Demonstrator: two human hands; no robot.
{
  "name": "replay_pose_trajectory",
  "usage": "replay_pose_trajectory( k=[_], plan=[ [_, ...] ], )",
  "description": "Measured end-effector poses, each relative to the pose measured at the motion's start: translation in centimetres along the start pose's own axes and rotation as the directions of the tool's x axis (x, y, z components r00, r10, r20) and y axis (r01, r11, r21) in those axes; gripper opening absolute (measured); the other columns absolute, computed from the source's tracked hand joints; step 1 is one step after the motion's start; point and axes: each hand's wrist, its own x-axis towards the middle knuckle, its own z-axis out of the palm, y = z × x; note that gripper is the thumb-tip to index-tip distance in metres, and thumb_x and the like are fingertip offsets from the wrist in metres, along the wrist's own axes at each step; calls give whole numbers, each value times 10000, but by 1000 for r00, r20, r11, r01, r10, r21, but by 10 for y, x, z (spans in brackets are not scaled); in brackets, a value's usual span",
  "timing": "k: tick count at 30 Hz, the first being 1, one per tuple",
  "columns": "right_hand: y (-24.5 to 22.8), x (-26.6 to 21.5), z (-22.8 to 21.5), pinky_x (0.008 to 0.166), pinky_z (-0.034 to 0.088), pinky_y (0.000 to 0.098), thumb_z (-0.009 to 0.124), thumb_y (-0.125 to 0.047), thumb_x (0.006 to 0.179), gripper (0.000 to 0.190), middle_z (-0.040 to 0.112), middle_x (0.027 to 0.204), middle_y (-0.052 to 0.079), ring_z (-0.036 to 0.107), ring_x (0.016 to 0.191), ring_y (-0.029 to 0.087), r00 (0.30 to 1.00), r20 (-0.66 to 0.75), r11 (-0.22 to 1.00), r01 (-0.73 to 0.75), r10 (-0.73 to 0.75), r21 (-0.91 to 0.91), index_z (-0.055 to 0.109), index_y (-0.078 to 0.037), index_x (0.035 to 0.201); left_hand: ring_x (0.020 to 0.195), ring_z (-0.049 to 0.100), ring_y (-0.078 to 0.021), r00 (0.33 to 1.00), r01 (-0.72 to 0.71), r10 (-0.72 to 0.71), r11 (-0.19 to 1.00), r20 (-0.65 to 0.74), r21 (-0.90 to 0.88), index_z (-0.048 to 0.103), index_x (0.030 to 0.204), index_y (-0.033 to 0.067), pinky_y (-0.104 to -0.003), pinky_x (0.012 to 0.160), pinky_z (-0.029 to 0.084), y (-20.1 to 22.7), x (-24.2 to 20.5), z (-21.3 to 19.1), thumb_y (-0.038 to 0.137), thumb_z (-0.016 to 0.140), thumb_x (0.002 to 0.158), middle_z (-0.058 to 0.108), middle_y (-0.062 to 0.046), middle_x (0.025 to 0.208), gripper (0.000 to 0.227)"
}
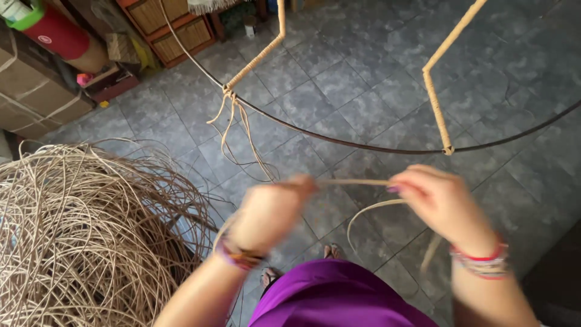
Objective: Weaving rattan strands onto a circular frame
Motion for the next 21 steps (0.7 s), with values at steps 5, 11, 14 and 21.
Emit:
replay_pose_trajectory(
  k=[5, 11, 14, 21],
  plan=[
    [25, -23, -13, 663, 471, 264, 636, -123, 976, 121, 742, 875, -13, 651, 693, 112, 986, -62, 987, -155, 153, -34, 748, -83, 958, 583, 678, -444, 947, 320, -320, 947, -23, -8, 563, 983, 200, -553, 500, 506, -62, -21, 28, 459, 522, 1052, 658, -112, 577, 271],
    [-34, 11, 33, 634, 477, 380, 634, -241, 971, 110, 712, 894, -34, 687, 716, 201, 996, 76, 993, 47, -39, -108, 724, -178, 968, 1408, 465, -396, 975, -161, 105, 942, -198, -294, 436, 1499, 43, -540, 1127, 373, 40, 14, -1, 437, 975, 640, 518, -200, 1501, 1088],
    [-24, 13, 38, 651, 589, 412, 681, -185, 894, 91, 730, 848, 6, 737, 791, 285, 989, 102, 980, 120, -105, -157, 749, -243, 917, 688, 752, -392, 990, -135, 121, 963, -72, -232, 334, 1562, 12, -552, 612, 593, 43, 16, 20, 209, 618, 921, 745, -189, 903, 728],
    [20, -11, -8, 744, 595, 416, 628, -125, 952, 106, 779, 911, 78, 755, 897, 336, 987, 1, 986, -158, 159, -45, 733, -135, 941, 630, 730, -247, 993, 87, -80, 993, -91, 78, 602, 1233, 301, -397, 571, 583, -79, -15, 44, 267, 521, 984, 700, 52, 722, 264]
  ],
)
